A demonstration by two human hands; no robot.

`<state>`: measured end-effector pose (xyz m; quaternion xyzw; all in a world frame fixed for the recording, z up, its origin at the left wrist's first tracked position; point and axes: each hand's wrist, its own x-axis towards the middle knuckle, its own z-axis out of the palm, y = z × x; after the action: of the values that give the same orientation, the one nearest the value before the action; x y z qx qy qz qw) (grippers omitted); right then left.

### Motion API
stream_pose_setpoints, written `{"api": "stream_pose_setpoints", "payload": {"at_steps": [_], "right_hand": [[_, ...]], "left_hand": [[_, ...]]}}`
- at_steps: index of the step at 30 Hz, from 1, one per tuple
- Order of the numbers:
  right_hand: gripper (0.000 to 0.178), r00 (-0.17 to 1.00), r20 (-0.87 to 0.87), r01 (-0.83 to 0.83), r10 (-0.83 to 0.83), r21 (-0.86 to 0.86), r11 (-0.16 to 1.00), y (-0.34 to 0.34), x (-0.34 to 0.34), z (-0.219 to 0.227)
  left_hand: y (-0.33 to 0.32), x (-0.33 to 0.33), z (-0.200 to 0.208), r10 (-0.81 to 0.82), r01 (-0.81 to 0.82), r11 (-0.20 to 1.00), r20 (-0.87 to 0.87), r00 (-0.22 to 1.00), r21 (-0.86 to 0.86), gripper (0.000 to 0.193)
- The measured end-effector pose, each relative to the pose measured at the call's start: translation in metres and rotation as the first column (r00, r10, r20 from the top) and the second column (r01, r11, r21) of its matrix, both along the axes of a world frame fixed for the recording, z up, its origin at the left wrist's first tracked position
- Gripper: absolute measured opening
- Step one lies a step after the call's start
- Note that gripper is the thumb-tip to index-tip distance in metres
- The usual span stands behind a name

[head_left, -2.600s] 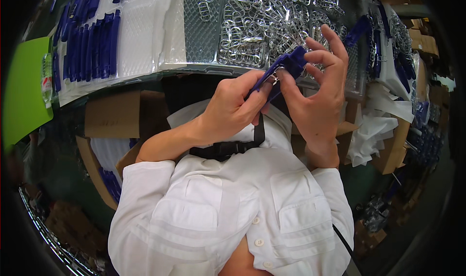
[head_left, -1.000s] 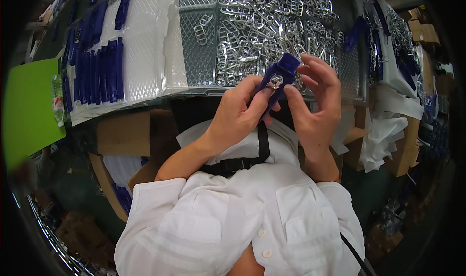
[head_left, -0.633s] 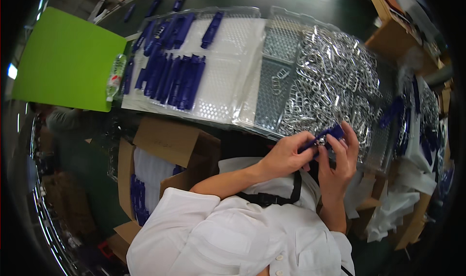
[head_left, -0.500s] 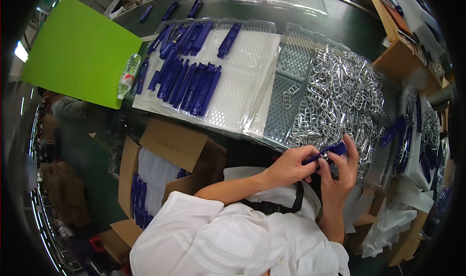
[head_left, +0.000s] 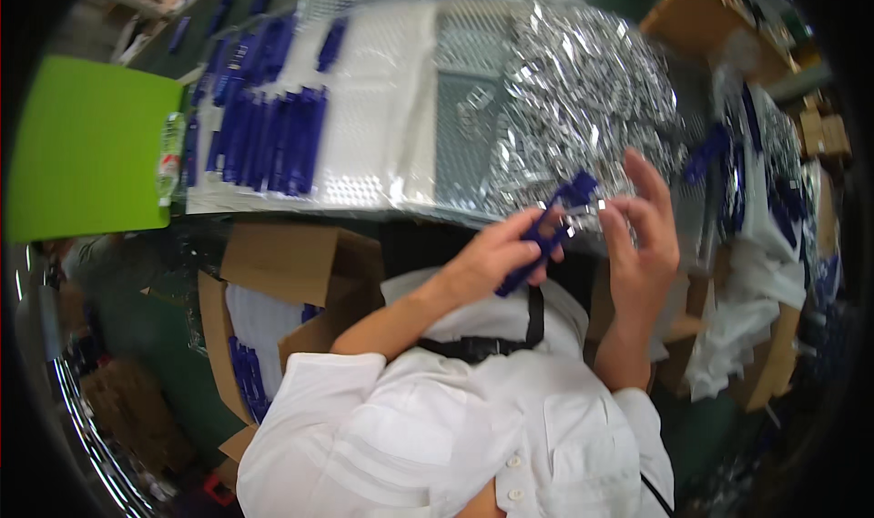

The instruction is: The person is manually assembling small components into blue plastic electronic housings on a production line.

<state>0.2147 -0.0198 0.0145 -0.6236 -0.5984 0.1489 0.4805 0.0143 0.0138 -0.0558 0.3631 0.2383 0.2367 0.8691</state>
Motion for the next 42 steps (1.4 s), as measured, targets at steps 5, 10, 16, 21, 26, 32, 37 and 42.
{"api": "stream_pose_setpoints", "payload": {"at_steps": [5,10,16,21,26,32,37,42], "right_hand": [[0.008,0.995,0.061,-0.076,0.076,-0.005,0.997,0.003,0.004,0.005],[0.010,0.988,0.122,-0.093,0.100,-0.057,0.994,-0.001,-0.004,0.000],[0.009,0.966,0.238,-0.094,0.099,-0.034,0.995,-0.003,-0.005,-0.008],[0.010,0.957,0.268,-0.076,0.108,-0.124,0.989,-0.005,-0.011,-0.006],[0.013,0.900,0.427,-0.054,0.090,-0.095,0.994,-0.004,-0.012,-0.014],[0.015,0.872,0.483,-0.051,0.083,-0.079,0.996,-0.007,-0.015,-0.017],[0.022,0.930,0.363,0.078,-0.058,-0.040,0.996,-0.009,-0.027,-0.022],[0.037,0.974,0.157,0.170,-0.162,-0.037,0.985,-0.009,-0.025,-0.014]], "left_hand": [[0.000,0.000,0.007,0.062,-0.061,0.998,0.031,0.998,-0.024,0.064],[-0.007,0.005,0.007,0.054,-0.046,0.991,-0.066,0.996,0.128,0.063],[-0.017,0.007,0.002,0.074,-0.058,0.979,-0.077,0.994,0.195,0.062],[-0.017,0.008,0.004,0.098,-0.069,0.967,-0.112,0.989,0.244,0.058],[-0.021,0.011,0.000,0.162,-0.108,0.958,-0.192,0.968,0.265,0.050],[-0.022,0.013,-0.003,0.243,-0.152,0.922,-0.228,0.943,0.355,0.040],[-0.020,0.015,-0.002,0.277,-0.151,0.890,-0.246,0.929,0.431,0.033],[-0.018,0.015,0.002,0.322,-0.162,0.847,-0.246,0.914,0.506,0.026]]}}
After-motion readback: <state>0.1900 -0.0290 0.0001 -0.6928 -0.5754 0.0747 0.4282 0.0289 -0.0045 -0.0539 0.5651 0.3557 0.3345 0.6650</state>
